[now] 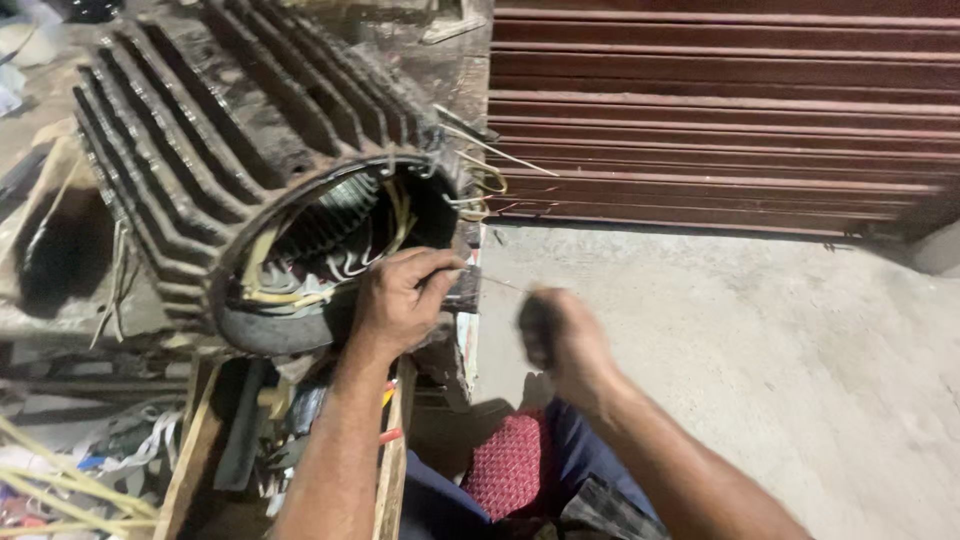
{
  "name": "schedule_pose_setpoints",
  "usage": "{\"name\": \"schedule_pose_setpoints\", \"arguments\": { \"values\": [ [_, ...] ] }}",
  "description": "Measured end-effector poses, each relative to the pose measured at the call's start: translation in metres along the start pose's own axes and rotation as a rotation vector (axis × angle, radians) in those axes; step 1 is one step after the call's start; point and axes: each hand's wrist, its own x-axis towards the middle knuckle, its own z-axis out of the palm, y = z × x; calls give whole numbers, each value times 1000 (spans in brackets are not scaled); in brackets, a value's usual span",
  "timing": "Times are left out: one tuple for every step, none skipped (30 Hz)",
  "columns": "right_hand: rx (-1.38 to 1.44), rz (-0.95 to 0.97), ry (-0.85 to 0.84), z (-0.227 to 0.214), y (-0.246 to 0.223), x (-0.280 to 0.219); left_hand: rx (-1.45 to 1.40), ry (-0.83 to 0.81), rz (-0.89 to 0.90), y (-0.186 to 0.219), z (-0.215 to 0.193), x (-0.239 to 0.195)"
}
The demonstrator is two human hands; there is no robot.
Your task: The person uses a hammer to tap and adjust wires inside the stator of an electrical motor. The person repeatedly hammers the wire connections while holding them in place with the other hand.
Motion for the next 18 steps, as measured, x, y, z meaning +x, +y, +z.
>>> {"name": "schedule_pose_setpoints", "arguments": {
  "values": [
    [-79,-146,24,-12,-4,-2,-9,4,11,-1,0,-1],
    [-298,-330,25,-19,-11,0,-18,9,23,-3,-1,-1],
    [-512,-514,25,-24,-18,2,-26,9,35,-4,0,-2],
    [-727,-697,22,-25,-26,4,-31,10,16,-5,0,-4],
    [-960,-880,-21,-22,-33,7,-39,7,6,-5,1,-4],
    [-1195,-1060,-66,-13,-38,11,-47,5,-5,-5,3,-4],
    [-1429,-1245,-117,-1,-43,14,-49,8,7,-4,2,-3],
    [-1518,-1253,-115,12,-49,17,-50,11,18,-4,3,-2],
    [-1604,-1257,-116,25,-53,20,-50,13,26,-3,1,-3],
    [-1691,-1261,-116,36,-57,21,-31,42,55,-3,0,-3],
    [-1726,-1254,-155,42,-60,21,-15,67,83,-2,1,-3],
    [-1760,-1247,-194,46,-61,20,1,92,112,-1,0,-4],
    [-1800,-1233,-228,44,-64,18,-7,65,95,-1,1,-4],
    [-1797,-1247,-248,38,-65,13,-14,38,79,0,0,-4],
    [-1794,-1264,-270,31,-66,7,-20,14,63,0,0,-4],
    [-1792,-1280,-292,22,-65,-1,-16,12,54,1,0,-4],
    [-1788,-1287,-263,13,-65,-9,-10,13,44,2,1,-4],
    [-1783,-1294,-234,4,-66,-19,-5,13,34,1,1,-3]
  ]
}}
